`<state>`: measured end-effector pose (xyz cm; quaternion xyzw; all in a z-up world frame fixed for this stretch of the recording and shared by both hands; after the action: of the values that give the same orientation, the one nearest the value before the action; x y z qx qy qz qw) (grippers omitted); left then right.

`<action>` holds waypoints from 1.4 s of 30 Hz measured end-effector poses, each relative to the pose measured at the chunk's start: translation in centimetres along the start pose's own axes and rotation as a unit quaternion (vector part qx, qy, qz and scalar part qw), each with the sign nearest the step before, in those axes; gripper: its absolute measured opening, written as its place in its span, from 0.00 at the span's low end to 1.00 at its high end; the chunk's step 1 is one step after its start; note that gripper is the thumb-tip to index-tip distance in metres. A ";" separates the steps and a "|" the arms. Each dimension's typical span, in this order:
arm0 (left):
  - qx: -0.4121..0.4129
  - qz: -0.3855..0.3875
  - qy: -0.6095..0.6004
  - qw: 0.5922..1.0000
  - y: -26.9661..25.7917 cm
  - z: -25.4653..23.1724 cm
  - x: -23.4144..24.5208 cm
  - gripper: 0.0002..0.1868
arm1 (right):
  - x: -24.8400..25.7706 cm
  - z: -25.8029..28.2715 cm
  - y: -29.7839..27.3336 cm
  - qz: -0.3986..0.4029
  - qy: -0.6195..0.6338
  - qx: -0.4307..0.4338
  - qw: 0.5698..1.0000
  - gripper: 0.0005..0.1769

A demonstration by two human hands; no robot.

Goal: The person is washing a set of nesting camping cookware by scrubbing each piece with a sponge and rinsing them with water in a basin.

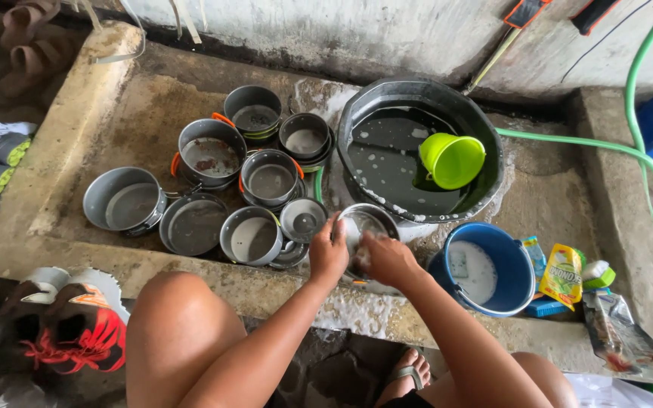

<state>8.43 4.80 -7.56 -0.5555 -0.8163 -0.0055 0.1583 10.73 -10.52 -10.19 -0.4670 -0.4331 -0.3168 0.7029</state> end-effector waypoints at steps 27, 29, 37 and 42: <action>0.241 -0.321 0.010 0.916 8.7 24.4 16.4 0.26 | 0.7 -0.2 -1.4 0.020 0.257 -0.018 0.966 0.25; 0.233 -0.317 0.012 0.919 8.5 22.3 17.3 0.25 | 1.2 0.1 -1.5 0.028 0.251 -0.017 0.967 0.25; 0.225 -0.242 0.136 0.934 7.2 15.2 18.9 0.27 | -0.7 -0.3 -0.6 0.059 0.227 -0.013 0.972 0.25; 0.231 -0.188 0.190 0.936 9.3 16.5 18.6 0.27 | -1.5 -0.9 -0.5 0.073 0.207 -0.021 0.975 0.26</action>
<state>6.53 28.20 -19.84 -0.3291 -0.8390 0.0480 0.4308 9.96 -11.43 -11.49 -0.4359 -0.2364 -0.3637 0.7886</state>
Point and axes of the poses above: each hand's wrist, its own y-axis towards the middle knuckle, its own x-axis out of the back of the hand, z = x × y, the point moved 10 cm from there along y, towards the middle knuckle, and after that the axes turned 1 degree about x, right-handed, at the moved point
